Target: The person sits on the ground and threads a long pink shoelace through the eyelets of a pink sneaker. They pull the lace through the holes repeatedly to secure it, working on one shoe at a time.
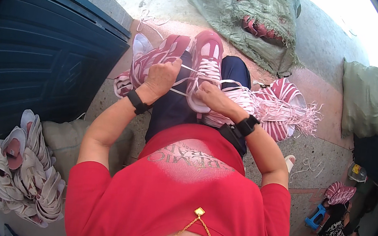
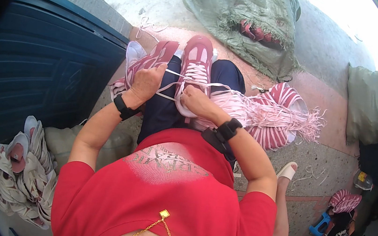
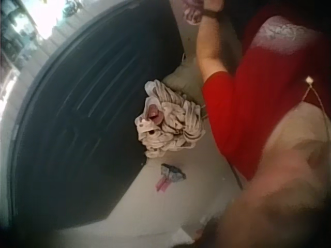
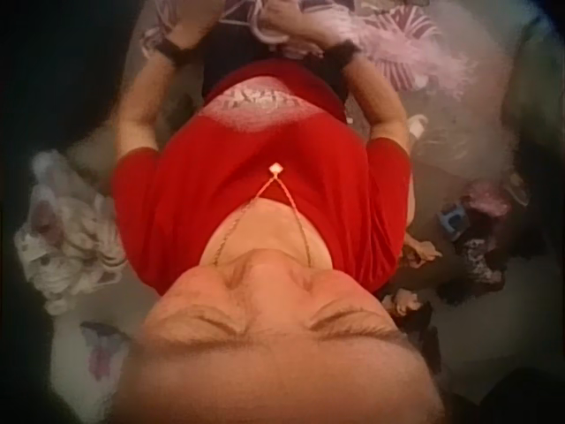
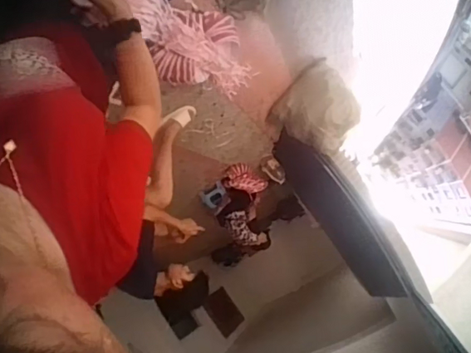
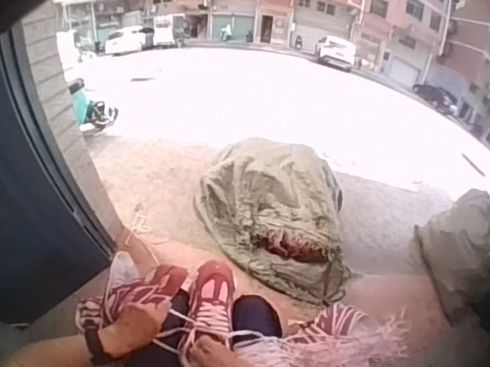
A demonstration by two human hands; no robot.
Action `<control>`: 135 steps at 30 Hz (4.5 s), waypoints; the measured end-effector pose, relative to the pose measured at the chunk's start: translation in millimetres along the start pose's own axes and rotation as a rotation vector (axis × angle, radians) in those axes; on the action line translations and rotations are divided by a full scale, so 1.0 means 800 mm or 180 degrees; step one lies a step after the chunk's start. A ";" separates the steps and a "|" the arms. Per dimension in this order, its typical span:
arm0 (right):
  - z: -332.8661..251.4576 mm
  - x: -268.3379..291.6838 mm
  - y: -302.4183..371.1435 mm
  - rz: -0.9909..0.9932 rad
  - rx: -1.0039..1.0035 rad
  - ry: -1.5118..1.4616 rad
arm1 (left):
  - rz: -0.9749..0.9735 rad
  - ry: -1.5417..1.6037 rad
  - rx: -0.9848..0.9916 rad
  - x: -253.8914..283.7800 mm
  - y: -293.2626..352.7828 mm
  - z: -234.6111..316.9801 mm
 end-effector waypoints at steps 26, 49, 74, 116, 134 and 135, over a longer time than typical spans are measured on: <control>-0.287 0.190 0.088 -0.0684 0.1221 -0.3850 | -0.2010 0.3749 -0.1470 0.049 -0.094 0.125; 0.050 0.121 0.068 0.0292 -0.0754 -0.1473 | -0.0768 0.6505 0.2533 -0.050 -0.027 -0.099; 0.043 0.063 0.034 0.1108 0.0258 0.1860 | -0.0771 0.4334 0.1833 -0.035 -0.046 -0.086; -0.011 0.061 0.041 0.1237 0.0510 0.2586 | 0.0323 0.0649 0.0417 0.003 0.025 0.057; -0.029 0.050 0.029 0.0810 0.0852 0.2879 | 0.0241 0.0638 -0.1198 0.010 0.011 0.094; -0.032 0.062 0.030 0.1096 0.0897 0.2383 | 0.0218 0.1325 -0.0747 0.009 0.002 0.076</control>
Point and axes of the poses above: each hand's wrist, its own y-axis away from the middle knuckle, its own x-axis out of the back of the hand, z = x × y, the point moved 9 cm from there along -y, towards the middle knuckle, and after that the axes turned 4 degrees about -y, right-handed, at the moved point
